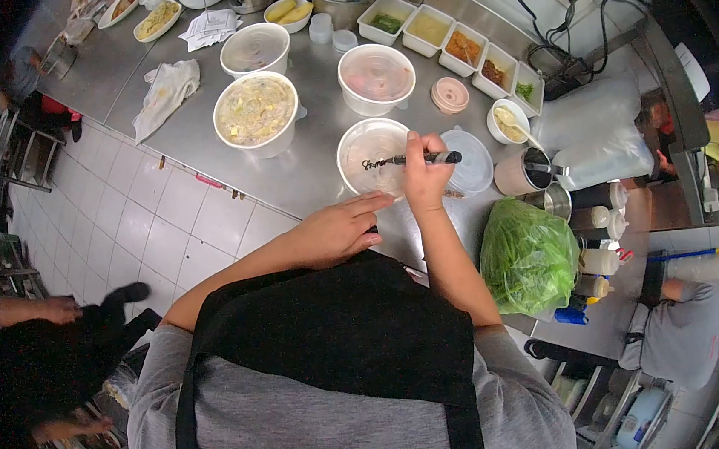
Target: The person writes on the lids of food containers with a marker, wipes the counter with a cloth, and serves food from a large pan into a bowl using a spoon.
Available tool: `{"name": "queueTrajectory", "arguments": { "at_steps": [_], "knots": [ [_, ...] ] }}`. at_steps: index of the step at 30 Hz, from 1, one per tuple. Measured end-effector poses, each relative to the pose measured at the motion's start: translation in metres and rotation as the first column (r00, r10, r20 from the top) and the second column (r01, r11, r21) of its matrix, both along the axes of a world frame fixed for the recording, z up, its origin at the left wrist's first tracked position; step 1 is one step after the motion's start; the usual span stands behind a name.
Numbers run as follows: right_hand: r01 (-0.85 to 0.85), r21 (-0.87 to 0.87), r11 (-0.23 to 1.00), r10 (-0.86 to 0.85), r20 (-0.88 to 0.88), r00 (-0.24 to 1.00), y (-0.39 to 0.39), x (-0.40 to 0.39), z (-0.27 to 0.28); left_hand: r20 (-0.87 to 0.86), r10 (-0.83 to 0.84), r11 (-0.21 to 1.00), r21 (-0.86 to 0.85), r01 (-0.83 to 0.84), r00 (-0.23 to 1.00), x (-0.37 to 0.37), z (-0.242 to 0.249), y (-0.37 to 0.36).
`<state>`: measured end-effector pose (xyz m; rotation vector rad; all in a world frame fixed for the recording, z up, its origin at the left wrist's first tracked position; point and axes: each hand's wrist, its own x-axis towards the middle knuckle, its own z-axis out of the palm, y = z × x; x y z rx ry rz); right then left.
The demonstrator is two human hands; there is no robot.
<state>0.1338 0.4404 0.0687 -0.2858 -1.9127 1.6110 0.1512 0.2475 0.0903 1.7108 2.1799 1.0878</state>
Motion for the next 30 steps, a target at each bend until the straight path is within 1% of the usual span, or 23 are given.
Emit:
{"name": "queueTrajectory", "arguments": {
  "at_steps": [3,6,9,12,15,18,21,24,26,27,28,29,30],
  "knots": [
    [0.01,-0.028,1.0,-0.01,0.026,1.0,-0.001,0.001,0.001,0.003,0.006,1.0,-0.005,-0.006,1.0,0.0,0.0,0.0],
    [0.044,-0.041,0.998,-0.046,-0.031,0.998,-0.002,-0.001,0.001,-0.004,0.006,1.0,-0.008,-0.006,1.0,0.0,0.0,0.0],
    [0.049,-0.151,0.987,-0.055,-0.033,0.998,0.0,-0.001,0.009,-0.003,0.007,1.0,-0.015,-0.007,1.0,0.001,-0.001,0.0],
    [0.045,-0.163,0.986,-0.054,-0.051,0.997,0.009,-0.001,0.008,-0.008,0.007,0.999,-0.032,-0.007,1.0,0.001,0.0,0.0],
    [0.01,-0.135,0.991,-0.012,-0.011,1.0,0.01,-0.003,0.004,-0.01,0.0,0.999,-0.034,0.0,1.0,0.0,0.001,0.001],
    [0.052,-0.116,0.992,-0.057,-0.036,0.998,0.009,-0.005,0.004,0.015,-0.002,0.998,-0.055,0.003,1.0,0.001,0.003,0.0],
    [0.013,-0.093,0.996,-0.02,-0.079,0.997,0.015,-0.003,-0.007,0.004,-0.002,0.998,-0.056,0.002,1.0,0.001,0.003,0.001],
    [0.106,0.054,0.993,-0.097,-0.157,0.983,0.023,-0.007,-0.023,-0.011,-0.001,0.999,-0.047,0.0,1.0,0.001,0.004,0.001],
    [0.12,-0.035,0.992,-0.125,-0.194,0.973,0.011,0.003,0.004,-0.02,0.012,1.0,-0.014,-0.012,1.0,0.001,0.001,0.0],
    [0.123,-0.081,0.989,-0.137,-0.211,0.968,0.006,0.009,0.014,0.075,0.065,0.998,-0.011,-0.064,0.995,0.0,0.004,-0.003],
    [0.061,-0.162,0.985,-0.102,-0.26,0.96,0.003,0.012,0.015,0.169,0.117,0.993,-0.013,-0.116,0.979,0.0,0.009,-0.007],
    [0.004,-0.141,0.99,-0.033,-0.209,0.977,-0.003,0.022,0.017,0.261,0.17,0.985,-0.02,-0.171,0.95,-0.001,0.011,-0.011],
    [-0.058,-0.122,0.991,0.038,-0.157,0.987,-0.014,0.034,0.025,0.273,0.273,0.95,0.077,-0.304,0.923,-0.005,0.011,-0.019]
  ]
}}
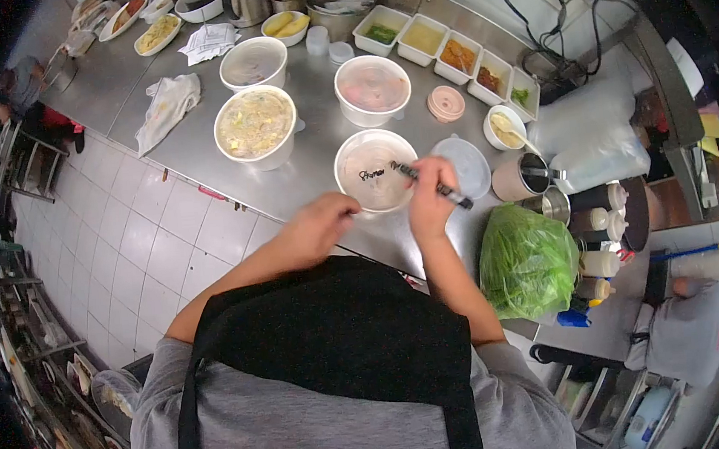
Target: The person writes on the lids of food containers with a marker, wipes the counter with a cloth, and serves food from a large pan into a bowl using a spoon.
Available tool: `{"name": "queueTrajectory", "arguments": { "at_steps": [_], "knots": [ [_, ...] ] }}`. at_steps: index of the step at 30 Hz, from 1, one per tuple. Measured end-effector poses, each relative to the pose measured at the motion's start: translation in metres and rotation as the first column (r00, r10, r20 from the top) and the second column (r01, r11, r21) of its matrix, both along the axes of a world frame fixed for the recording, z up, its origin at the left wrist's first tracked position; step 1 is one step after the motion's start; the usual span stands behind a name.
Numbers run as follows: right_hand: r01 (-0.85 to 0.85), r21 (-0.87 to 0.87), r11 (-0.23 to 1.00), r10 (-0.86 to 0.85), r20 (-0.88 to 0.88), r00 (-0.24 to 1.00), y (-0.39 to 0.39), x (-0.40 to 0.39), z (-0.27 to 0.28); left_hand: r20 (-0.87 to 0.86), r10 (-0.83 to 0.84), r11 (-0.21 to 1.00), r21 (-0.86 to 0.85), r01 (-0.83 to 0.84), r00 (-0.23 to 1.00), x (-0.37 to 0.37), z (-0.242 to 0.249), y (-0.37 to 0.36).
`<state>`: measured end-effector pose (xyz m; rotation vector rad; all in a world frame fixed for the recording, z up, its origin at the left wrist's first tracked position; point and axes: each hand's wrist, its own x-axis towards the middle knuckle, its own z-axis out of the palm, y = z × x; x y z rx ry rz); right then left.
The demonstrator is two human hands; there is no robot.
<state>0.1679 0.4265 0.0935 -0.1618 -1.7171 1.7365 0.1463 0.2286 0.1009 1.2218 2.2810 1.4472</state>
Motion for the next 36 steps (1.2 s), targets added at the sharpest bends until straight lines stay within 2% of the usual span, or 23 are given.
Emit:
{"name": "queueTrajectory", "arguments": {
  "at_steps": [1,2,3,4,5,6,9,10,11,12,13,15,18,20,23,27,31,34,36],
  "knots": [
    [-0.07,0.019,0.997,0.069,0.054,0.996,-0.009,0.008,0.003,-0.004,0.137,0.986,0.097,-0.136,0.991,-0.006,-0.003,-0.011],
    [-0.165,0.271,0.948,0.178,-0.023,0.984,-0.016,0.011,-0.001,-0.03,0.288,0.949,0.142,-0.281,0.957,-0.026,-0.015,-0.027],
    [-0.221,0.51,0.831,0.298,-0.072,0.952,-0.022,0.012,-0.006,-0.134,0.455,0.88,0.222,-0.421,0.88,-0.046,-0.013,-0.042],
    [-0.283,0.514,0.81,0.335,-0.009,0.942,-0.031,0.014,-0.005,-0.21,0.618,0.777,0.305,-0.55,0.757,-0.067,-0.012,-0.058],
    [-0.344,0.513,0.787,0.369,0.055,0.928,-0.041,0.017,-0.002,-0.17,0.748,0.662,0.258,-0.704,0.641,-0.083,0.002,-0.075],
    [-0.404,0.51,0.76,0.402,0.119,0.908,-0.047,0.018,0.0,-0.27,0.825,0.535,0.093,-0.839,0.496,-0.101,0.006,-0.091],
    [-0.189,0.626,0.756,0.249,-0.008,0.969,-0.032,0.006,-0.007,0.153,0.785,0.615,-0.074,-0.785,0.601,-0.141,-0.044,-0.116],
    [-0.141,0.616,0.775,0.181,-0.003,0.983,-0.023,0.004,-0.01,0.149,0.792,0.582,0.106,-0.806,0.592,-0.137,-0.054,-0.109],
    [-0.091,0.607,0.79,0.111,0.004,0.994,-0.013,0.001,-0.012,0.172,0.786,0.588,0.09,-0.804,0.594,-0.135,-0.06,-0.108],
    [-0.095,0.52,0.849,0.068,0.071,0.995,-0.008,0.0,-0.013,0.196,0.78,0.593,0.073,-0.802,0.595,-0.124,-0.057,-0.104],
    [-0.176,0.315,0.933,0.119,0.191,0.974,-0.005,-0.002,-0.009,0.222,0.774,0.597,0.056,-0.8,0.593,-0.112,-0.055,-0.099],
    [-0.3,0.036,0.953,0.289,0.183,0.94,-0.014,-0.014,0.003,0.146,0.833,0.527,0.079,-0.846,0.533,-0.088,-0.059,-0.08],
    [-0.459,-0.016,0.888,0.455,0.156,0.877,-0.05,-0.045,0.024,0.114,0.86,0.483,0.128,-0.866,0.497,-0.059,-0.058,-0.06],
    [-0.519,0.057,0.853,0.52,-0.005,0.854,-0.078,-0.069,0.029,0.119,0.855,0.482,0.175,-0.859,0.504,-0.051,-0.058,-0.051],
    [-0.579,0.12,0.806,0.581,0.02,0.814,-0.098,-0.091,0.016,0.101,0.85,0.489,0.211,-0.846,0.516,-0.044,-0.051,-0.047],
    [-0.584,0.168,0.794,0.583,0.06,0.81,-0.106,-0.089,0.0,0.117,0.851,0.485,0.197,-0.852,0.511,-0.043,-0.05,-0.047],
    [-0.536,0.313,0.784,0.531,0.108,0.841,-0.109,-0.086,0.011,0.067,0.853,0.496,0.201,-0.845,0.517,-0.042,-0.051,-0.048],
    [-0.547,0.272,0.791,0.551,0.069,0.832,-0.102,-0.089,-0.004,0.079,0.853,0.493,0.206,-0.845,0.516,-0.043,-0.053,-0.048],
    [-0.512,0.367,0.777,0.53,0.058,0.846,-0.1,-0.093,-0.006,0.083,0.852,0.494,0.2,-0.846,0.517,-0.043,-0.053,-0.048]
  ]
}}
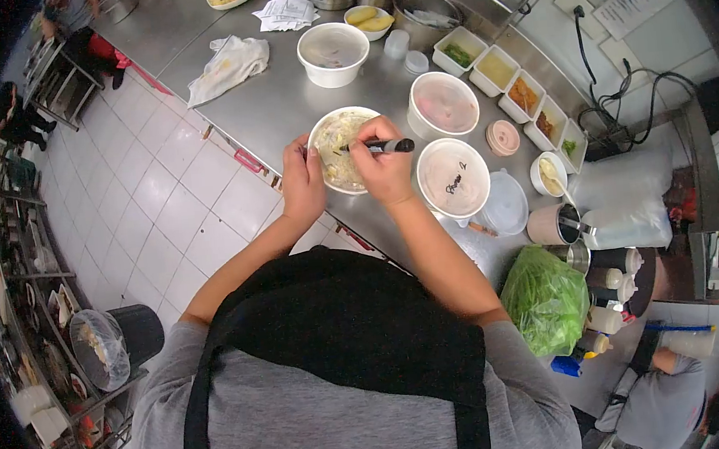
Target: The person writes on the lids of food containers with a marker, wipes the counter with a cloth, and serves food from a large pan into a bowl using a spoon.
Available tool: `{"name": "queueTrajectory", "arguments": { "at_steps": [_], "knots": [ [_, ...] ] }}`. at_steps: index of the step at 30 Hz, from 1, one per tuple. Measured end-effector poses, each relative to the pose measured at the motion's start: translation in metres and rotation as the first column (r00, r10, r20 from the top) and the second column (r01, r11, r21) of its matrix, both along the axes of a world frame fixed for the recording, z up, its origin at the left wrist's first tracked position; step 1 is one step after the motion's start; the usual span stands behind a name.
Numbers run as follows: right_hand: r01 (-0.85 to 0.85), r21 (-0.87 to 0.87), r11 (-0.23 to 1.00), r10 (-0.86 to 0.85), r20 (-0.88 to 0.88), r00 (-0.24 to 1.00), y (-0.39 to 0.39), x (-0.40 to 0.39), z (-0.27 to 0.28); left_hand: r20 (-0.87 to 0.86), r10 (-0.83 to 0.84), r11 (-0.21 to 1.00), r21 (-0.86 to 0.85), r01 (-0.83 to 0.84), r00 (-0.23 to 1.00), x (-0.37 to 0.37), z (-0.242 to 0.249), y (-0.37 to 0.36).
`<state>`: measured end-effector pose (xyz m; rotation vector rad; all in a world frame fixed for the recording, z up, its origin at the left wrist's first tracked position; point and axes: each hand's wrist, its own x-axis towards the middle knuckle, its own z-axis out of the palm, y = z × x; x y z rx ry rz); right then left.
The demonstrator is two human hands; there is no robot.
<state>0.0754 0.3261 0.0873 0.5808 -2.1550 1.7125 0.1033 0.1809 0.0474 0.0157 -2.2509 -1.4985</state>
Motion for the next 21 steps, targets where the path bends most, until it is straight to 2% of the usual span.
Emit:
{"name": "queueTrajectory", "arguments": {
  "at_steps": [1,4,7,10,13,16,19,21],
  "knots": [
    [0.011,0.038,0.999,-0.009,-0.032,0.999,0.0,0.0,0.001,-0.001,0.001,1.0,-0.006,-0.001,1.0,0.0,0.0,0.0],
    [-0.046,-0.116,0.992,0.055,0.072,0.996,0.0,0.002,-0.003,0.002,-0.001,1.0,-0.016,0.001,1.0,0.001,0.002,-0.001],
    [0.063,-0.085,0.994,-0.062,0.019,0.998,0.0,0.0,-0.008,0.014,-0.006,1.0,-0.008,0.006,1.0,0.001,0.003,-0.001],
    [0.022,-0.01,1.0,-0.022,0.008,1.0,0.004,0.0,-0.009,0.005,-0.008,1.0,-0.014,0.008,1.0,0.001,0.002,-0.001],
    [0.079,-0.176,0.981,-0.071,0.048,0.996,0.002,0.001,-0.008,-0.007,-0.006,1.0,-0.022,0.006,1.0,0.001,0.001,-0.002],
    [0.145,-0.173,0.974,-0.127,0.108,0.986,-0.001,0.004,-0.004,-0.006,0.002,1.0,-0.007,-0.002,1.0,0.001,0.002,-0.002],
    [0.226,-0.252,0.941,-0.221,0.05,0.974,0.002,0.003,0.001,0.006,0.019,0.999,0.033,-0.019,1.0,-0.003,0.005,-0.002],
    [0.257,-0.448,0.856,-0.244,0.088,0.966,0.013,0.007,0.021,0.026,0.021,0.998,0.066,-0.023,0.999,-0.009,0.004,-0.01]
  ]
}}
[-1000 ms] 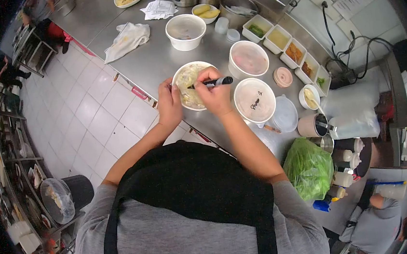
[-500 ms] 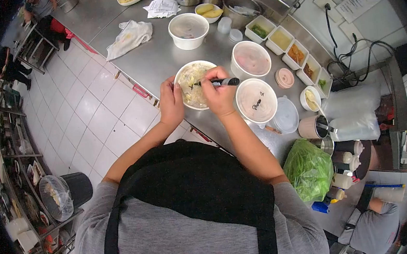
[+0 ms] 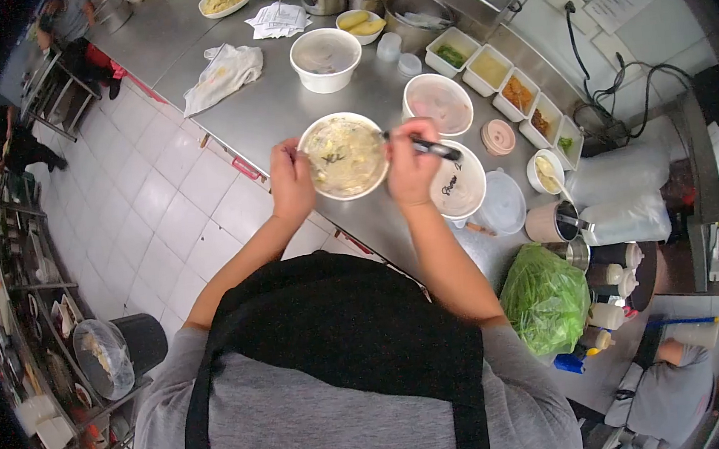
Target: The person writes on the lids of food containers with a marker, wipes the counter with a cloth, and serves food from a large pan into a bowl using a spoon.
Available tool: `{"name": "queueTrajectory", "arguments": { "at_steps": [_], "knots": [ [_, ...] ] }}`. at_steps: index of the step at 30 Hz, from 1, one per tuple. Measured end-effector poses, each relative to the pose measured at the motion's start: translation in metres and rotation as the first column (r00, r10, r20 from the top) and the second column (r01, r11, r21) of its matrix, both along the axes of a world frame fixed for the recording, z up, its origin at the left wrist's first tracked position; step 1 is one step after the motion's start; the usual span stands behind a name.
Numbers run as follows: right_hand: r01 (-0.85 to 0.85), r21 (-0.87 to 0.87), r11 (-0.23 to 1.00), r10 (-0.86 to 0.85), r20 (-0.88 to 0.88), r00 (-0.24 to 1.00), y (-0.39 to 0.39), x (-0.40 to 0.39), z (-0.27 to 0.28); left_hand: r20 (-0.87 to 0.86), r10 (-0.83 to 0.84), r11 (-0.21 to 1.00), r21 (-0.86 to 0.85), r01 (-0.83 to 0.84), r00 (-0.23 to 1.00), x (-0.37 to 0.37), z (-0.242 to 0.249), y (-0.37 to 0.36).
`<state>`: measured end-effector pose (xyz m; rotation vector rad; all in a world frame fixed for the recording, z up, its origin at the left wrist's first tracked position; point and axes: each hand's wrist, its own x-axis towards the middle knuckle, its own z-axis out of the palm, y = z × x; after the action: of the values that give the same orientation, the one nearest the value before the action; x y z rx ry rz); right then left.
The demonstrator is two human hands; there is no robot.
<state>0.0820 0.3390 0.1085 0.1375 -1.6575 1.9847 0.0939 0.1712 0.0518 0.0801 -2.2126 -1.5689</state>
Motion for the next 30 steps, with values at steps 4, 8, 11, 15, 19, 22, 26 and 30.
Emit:
{"name": "queueTrajectory", "arguments": {
  "at_steps": [4,8,11,15,19,22,26,30],
  "knots": [
    [0.127,0.063,0.99,-0.136,0.171,0.976,0.043,0.009,0.009,-0.036,0.107,0.992,-0.068,-0.109,0.994,-0.015,-0.008,-0.034],
    [0.225,0.797,0.561,-0.066,-0.228,0.972,0.067,0.048,-0.014,-0.117,0.253,0.893,-0.354,-0.278,0.96,-0.039,0.007,-0.068],
    [0.192,0.898,0.396,-0.123,-0.155,0.98,0.069,0.079,-0.02,-0.33,0.211,0.752,-0.546,-0.368,0.92,-0.044,0.05,-0.058],
    [0.259,0.869,0.422,-0.206,-0.186,0.961,0.08,0.097,-0.037,-0.109,-0.228,0.885,-0.437,0.159,0.968,-0.05,0.052,0.04],
    [0.329,0.888,0.322,-0.278,-0.243,0.929,0.092,0.106,-0.038,0.268,-0.317,0.914,-0.171,0.369,0.91,-0.097,0.021,0.123],
    [0.37,0.86,0.352,-0.353,-0.245,0.903,0.104,0.117,-0.04,0.282,-0.272,0.918,-0.211,0.336,0.92,-0.114,0.0,0.131],
    [0.392,0.707,0.589,-0.437,-0.129,0.89,0.13,0.111,-0.037,0.373,-0.222,0.947,-0.136,0.29,0.901,-0.116,-0.016,0.096],
    [0.325,0.651,0.685,-0.463,0.045,0.885,0.151,0.069,-0.034,0.443,-0.277,0.943,-0.046,0.33,0.852,-0.106,-0.007,0.1]
  ]
}}
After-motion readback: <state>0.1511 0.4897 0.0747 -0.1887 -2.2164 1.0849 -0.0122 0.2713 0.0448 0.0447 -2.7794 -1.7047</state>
